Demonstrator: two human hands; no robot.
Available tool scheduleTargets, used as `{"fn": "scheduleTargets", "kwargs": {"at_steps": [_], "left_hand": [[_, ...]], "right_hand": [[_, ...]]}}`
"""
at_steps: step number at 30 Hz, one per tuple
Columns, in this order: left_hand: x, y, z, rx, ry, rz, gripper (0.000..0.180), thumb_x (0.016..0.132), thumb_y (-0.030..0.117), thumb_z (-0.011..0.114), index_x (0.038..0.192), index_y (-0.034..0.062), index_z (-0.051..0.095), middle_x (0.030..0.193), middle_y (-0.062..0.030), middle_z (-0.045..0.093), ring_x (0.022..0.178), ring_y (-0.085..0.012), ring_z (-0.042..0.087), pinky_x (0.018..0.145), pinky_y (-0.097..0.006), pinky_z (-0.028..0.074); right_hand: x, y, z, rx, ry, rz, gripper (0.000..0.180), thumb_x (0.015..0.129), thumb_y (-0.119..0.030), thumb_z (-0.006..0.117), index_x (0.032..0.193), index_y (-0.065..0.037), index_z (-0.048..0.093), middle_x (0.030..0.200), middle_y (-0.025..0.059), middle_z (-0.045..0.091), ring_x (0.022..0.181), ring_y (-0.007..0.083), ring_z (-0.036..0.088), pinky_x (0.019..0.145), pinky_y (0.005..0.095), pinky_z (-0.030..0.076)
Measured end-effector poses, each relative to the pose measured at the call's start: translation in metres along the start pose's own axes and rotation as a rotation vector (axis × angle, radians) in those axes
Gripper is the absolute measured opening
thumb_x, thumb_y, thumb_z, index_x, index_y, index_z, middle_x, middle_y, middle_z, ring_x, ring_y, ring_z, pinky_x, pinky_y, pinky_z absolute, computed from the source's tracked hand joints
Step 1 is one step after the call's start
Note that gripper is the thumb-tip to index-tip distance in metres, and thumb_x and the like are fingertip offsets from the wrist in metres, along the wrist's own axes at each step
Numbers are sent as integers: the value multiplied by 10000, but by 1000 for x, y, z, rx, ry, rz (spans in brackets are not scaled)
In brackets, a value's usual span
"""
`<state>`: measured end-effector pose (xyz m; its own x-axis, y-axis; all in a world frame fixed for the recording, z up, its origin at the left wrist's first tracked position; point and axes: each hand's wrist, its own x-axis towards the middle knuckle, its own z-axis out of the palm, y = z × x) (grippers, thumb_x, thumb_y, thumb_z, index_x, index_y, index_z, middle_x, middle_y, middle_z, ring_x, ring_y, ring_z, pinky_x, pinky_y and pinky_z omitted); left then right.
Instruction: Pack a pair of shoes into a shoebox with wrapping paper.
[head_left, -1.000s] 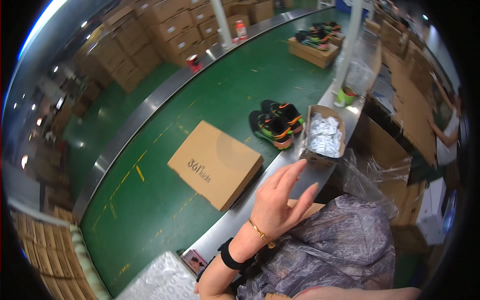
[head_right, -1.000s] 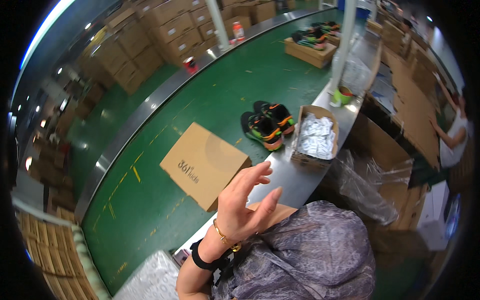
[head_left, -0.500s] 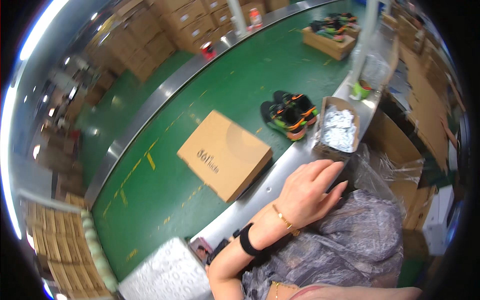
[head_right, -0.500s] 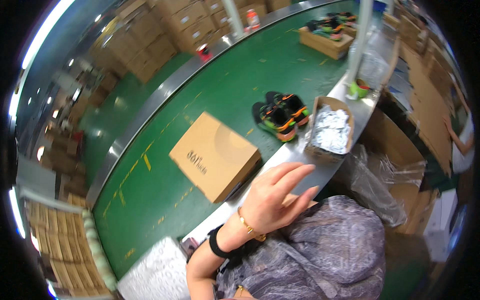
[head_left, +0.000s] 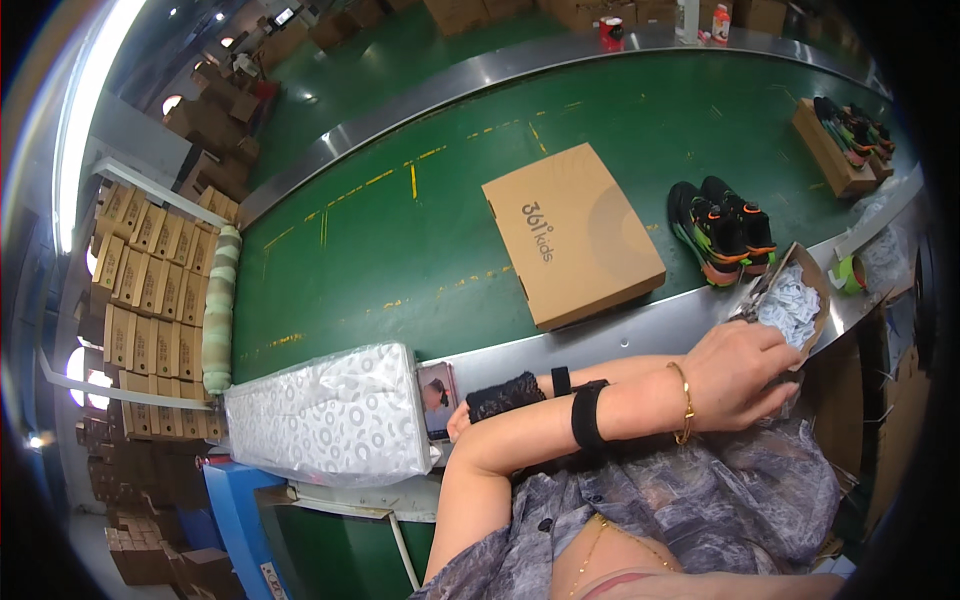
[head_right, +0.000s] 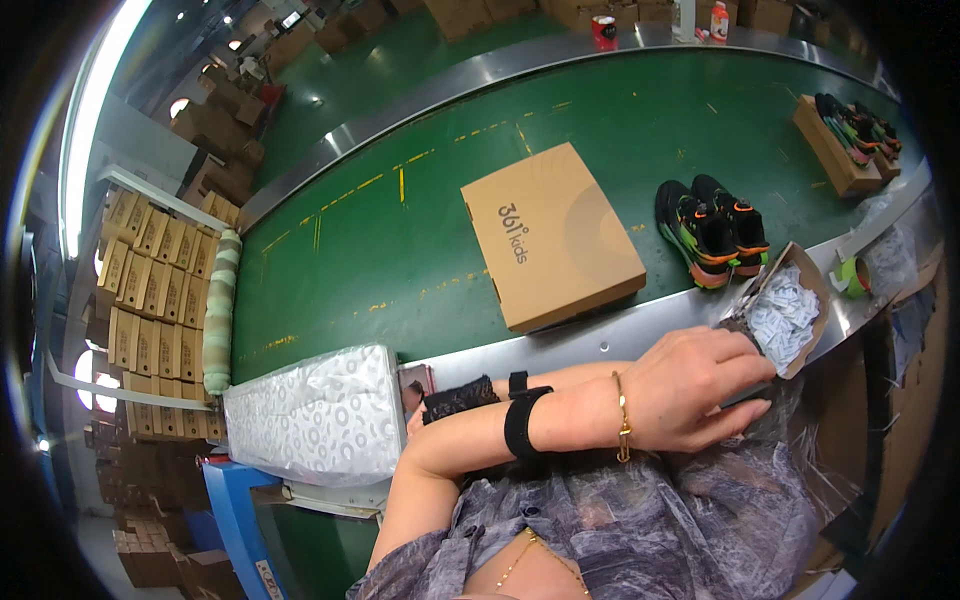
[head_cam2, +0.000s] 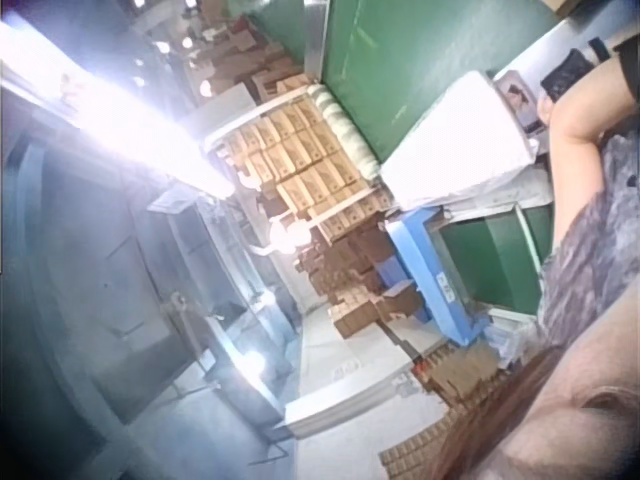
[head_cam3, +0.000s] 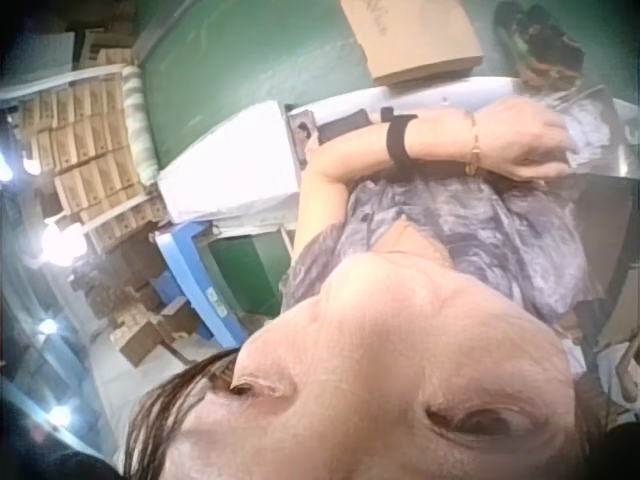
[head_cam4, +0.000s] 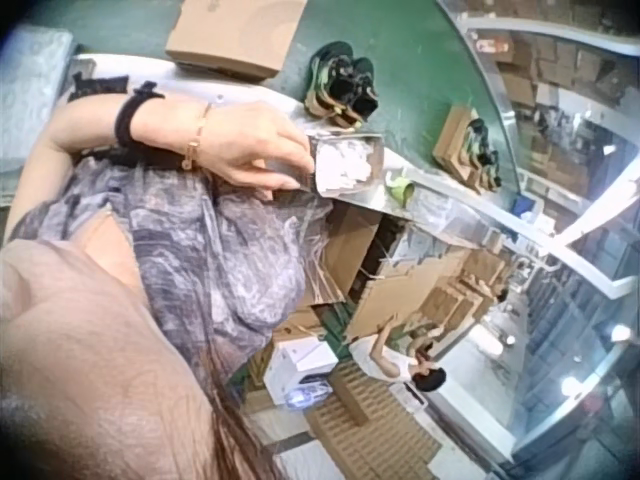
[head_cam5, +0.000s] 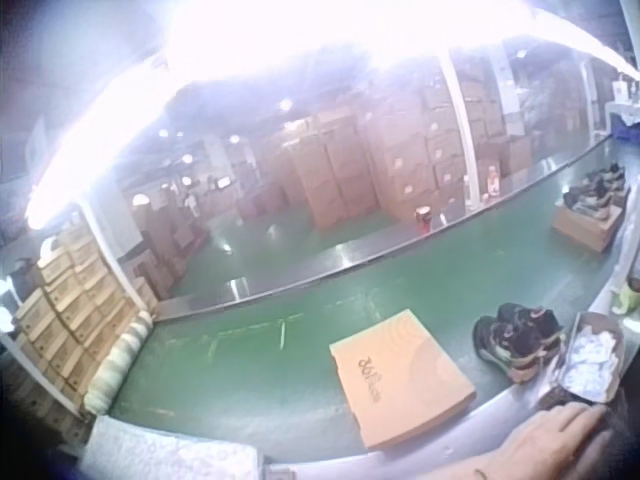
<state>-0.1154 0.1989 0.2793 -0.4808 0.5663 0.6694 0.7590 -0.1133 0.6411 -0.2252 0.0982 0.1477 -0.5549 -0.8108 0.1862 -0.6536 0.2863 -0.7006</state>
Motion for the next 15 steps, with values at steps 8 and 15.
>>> {"fn": "scheduleTargets", "kwargs": {"at_steps": [8,15], "left_hand": [[5,-5,-5,-2,-42,11,256,726,185,622,908,25,538,763,-119,532,683,-310,541,594,-381,434],[-68,-16,-82,270,129,-238,298,735,91,613,1016,5,563,925,-141,593,815,-243,598,710,-305,479]], "right_hand": [[-28,-1,48,-8,-111,48,387,765,-298,521,1108,-119,521,1184,100,475,1132,250,424,920,397,347],[-62,1,44,-626,-107,268,698,693,-320,645,1305,-170,347,1388,111,261,1265,288,258,1012,474,230]]}}
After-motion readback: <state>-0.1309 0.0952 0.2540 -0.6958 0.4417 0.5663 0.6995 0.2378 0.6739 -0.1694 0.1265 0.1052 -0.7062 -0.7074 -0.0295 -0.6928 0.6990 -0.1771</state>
